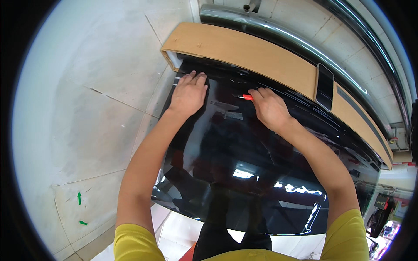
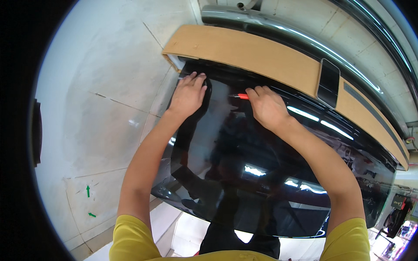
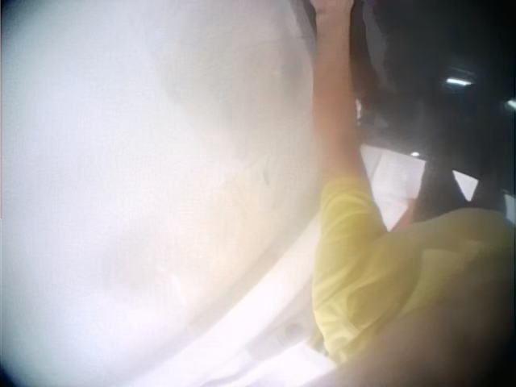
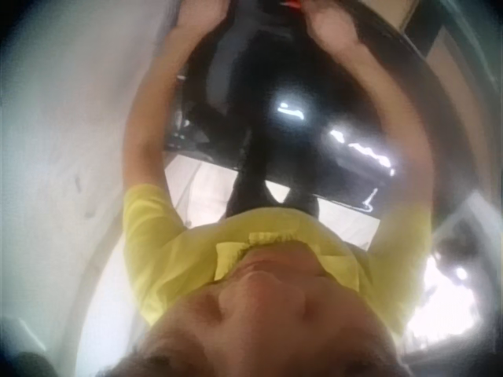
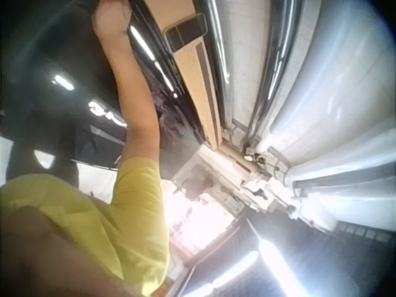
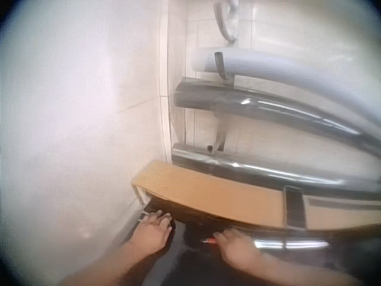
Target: The person measures a large black car window tint film laid on a table using a metal ruler and a red marker. They mark the film, then use a red utility knife to cut along the marked lines, removing a strip of film. The person repeats the measuring and cutting process on the remaining film.
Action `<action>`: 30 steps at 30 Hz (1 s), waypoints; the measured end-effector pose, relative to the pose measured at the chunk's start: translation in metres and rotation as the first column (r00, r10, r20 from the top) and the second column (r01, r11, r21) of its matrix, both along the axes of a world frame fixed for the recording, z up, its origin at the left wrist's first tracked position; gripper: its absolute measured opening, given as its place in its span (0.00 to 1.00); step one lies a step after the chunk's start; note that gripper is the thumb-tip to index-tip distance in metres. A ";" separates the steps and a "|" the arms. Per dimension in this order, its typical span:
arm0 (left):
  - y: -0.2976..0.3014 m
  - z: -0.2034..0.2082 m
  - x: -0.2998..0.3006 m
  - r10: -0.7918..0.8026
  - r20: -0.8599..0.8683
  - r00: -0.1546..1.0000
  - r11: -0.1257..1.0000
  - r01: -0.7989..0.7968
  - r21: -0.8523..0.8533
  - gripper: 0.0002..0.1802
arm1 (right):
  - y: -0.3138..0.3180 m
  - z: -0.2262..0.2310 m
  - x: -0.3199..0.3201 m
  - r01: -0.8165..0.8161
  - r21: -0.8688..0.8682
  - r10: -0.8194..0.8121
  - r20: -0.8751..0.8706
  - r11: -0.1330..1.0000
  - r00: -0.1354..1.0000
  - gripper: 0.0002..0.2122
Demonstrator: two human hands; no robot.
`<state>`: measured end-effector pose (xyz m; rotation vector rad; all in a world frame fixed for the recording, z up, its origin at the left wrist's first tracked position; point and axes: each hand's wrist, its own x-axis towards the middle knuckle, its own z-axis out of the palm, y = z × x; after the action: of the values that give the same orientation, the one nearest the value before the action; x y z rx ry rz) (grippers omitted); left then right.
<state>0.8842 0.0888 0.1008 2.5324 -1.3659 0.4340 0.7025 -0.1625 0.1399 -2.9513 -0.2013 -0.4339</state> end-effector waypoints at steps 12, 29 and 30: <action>-0.046 0.026 -0.005 -0.254 0.231 0.939 0.950 0.287 -0.125 0.27 | -0.021 -0.005 -0.147 0.177 0.160 -0.179 -0.003 0.971 0.984 0.13; 0.033 -0.027 0.054 0.383 -0.384 0.840 0.803 -0.508 -0.312 0.23 | -0.010 0.021 -0.061 0.136 0.248 -0.092 -0.181 0.959 0.979 0.14; 0.033 -0.028 0.058 0.443 -0.454 0.773 0.763 -0.591 -0.261 0.23 | -0.004 0.023 -0.038 0.096 0.239 -0.063 -0.144 0.966 0.988 0.13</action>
<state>0.9418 0.1219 0.0732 2.4432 -0.3553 0.2641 0.6647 -0.1660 0.1624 -2.7376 -0.0106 -0.2461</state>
